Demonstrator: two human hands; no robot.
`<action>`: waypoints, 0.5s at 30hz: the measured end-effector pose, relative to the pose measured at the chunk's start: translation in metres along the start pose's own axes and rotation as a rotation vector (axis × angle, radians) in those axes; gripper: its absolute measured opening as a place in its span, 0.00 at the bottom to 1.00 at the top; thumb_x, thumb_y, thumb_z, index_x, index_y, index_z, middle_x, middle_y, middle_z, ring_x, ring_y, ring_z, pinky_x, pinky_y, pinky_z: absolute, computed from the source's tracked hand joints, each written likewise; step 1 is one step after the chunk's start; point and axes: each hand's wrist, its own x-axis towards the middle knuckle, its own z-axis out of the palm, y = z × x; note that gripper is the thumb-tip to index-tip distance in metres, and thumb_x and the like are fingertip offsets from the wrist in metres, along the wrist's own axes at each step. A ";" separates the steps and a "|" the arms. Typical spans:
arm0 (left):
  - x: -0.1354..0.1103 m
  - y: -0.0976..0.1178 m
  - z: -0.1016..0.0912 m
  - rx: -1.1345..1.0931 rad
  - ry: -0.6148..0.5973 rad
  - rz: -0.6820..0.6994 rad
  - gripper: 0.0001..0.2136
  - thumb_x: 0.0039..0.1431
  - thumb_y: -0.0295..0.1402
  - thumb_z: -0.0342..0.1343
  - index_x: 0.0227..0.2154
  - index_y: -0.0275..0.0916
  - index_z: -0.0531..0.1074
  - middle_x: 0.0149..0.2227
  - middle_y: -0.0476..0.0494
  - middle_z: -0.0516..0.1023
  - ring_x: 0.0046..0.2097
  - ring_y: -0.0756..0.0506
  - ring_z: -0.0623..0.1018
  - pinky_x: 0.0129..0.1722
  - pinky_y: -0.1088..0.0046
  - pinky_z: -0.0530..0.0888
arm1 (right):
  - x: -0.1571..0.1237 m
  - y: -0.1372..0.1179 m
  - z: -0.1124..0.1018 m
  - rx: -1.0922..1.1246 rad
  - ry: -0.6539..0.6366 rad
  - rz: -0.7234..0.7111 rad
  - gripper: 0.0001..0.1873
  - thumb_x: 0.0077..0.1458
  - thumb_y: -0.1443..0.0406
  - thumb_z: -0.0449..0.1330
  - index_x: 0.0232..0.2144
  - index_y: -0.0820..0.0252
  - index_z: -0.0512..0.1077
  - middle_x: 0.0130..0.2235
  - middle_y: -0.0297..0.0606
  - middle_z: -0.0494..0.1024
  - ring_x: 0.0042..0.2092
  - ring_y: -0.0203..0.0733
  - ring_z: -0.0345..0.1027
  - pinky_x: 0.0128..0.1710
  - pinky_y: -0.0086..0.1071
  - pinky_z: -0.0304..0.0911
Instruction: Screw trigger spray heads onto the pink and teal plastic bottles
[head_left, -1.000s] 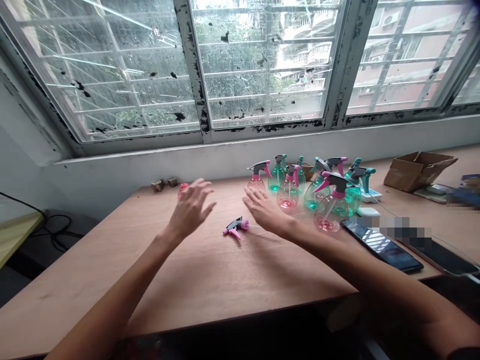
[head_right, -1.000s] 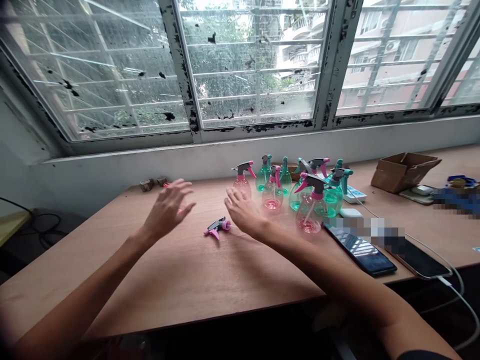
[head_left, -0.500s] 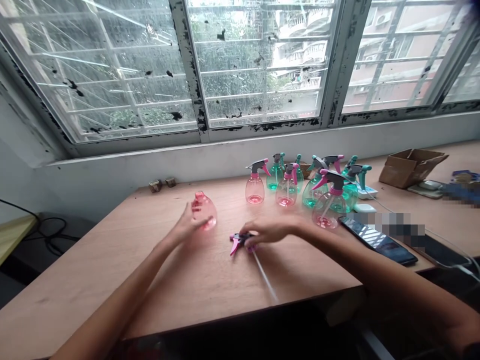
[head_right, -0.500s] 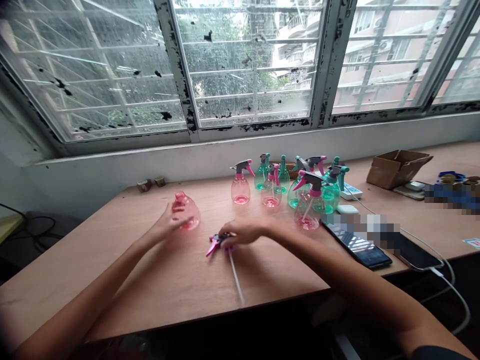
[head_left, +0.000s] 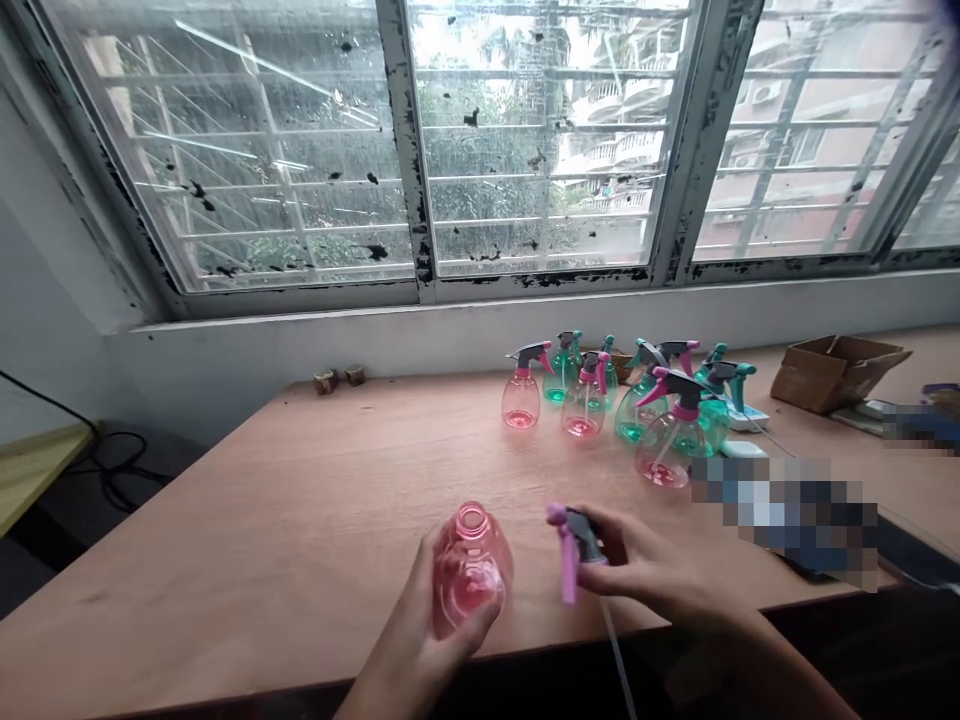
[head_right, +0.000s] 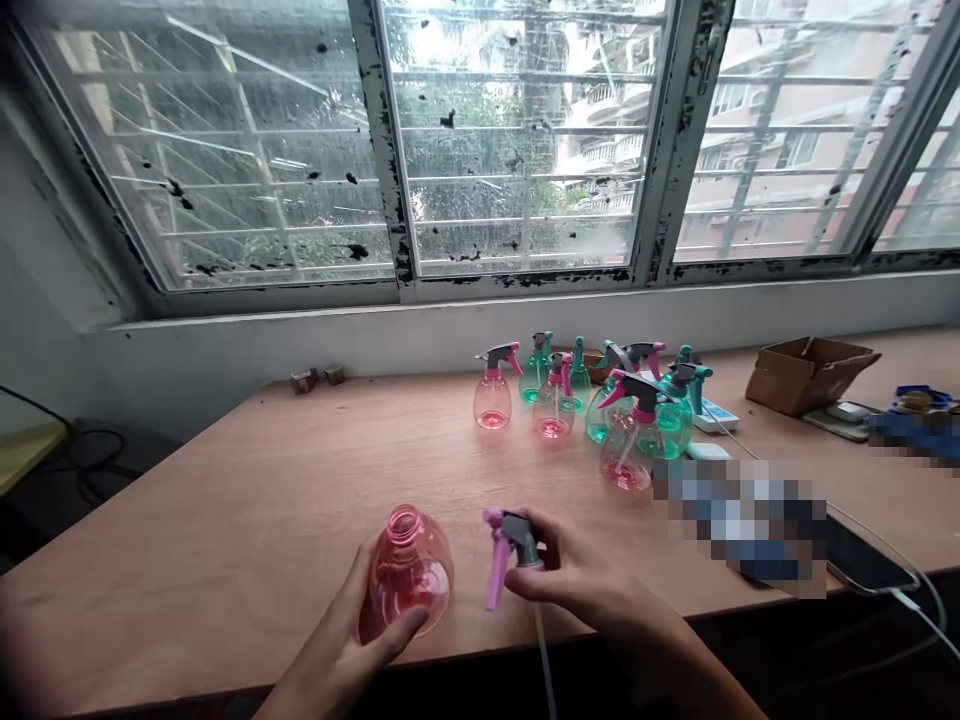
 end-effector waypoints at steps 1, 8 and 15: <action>0.004 0.004 0.002 0.020 0.008 0.035 0.32 0.63 0.38 0.59 0.65 0.50 0.52 0.63 0.40 0.65 0.65 0.36 0.68 0.63 0.57 0.71 | -0.005 0.000 0.000 0.103 0.070 -0.013 0.21 0.57 0.62 0.68 0.53 0.52 0.73 0.43 0.35 0.75 0.44 0.44 0.68 0.42 0.33 0.66; 0.014 0.012 0.014 0.497 0.127 0.369 0.35 0.60 0.23 0.58 0.67 0.48 0.54 0.62 0.36 0.61 0.64 0.33 0.65 0.62 0.49 0.68 | -0.016 -0.013 -0.010 0.372 0.767 -0.520 0.11 0.55 0.64 0.71 0.38 0.53 0.73 0.41 0.34 0.73 0.38 0.37 0.64 0.30 0.24 0.62; 0.010 0.008 0.008 0.545 0.156 0.403 0.34 0.58 0.25 0.60 0.64 0.43 0.51 0.62 0.33 0.64 0.62 0.33 0.67 0.61 0.51 0.68 | -0.029 -0.030 -0.013 0.174 1.005 -0.773 0.15 0.49 0.66 0.73 0.37 0.53 0.73 0.37 0.35 0.72 0.39 0.44 0.66 0.34 0.35 0.64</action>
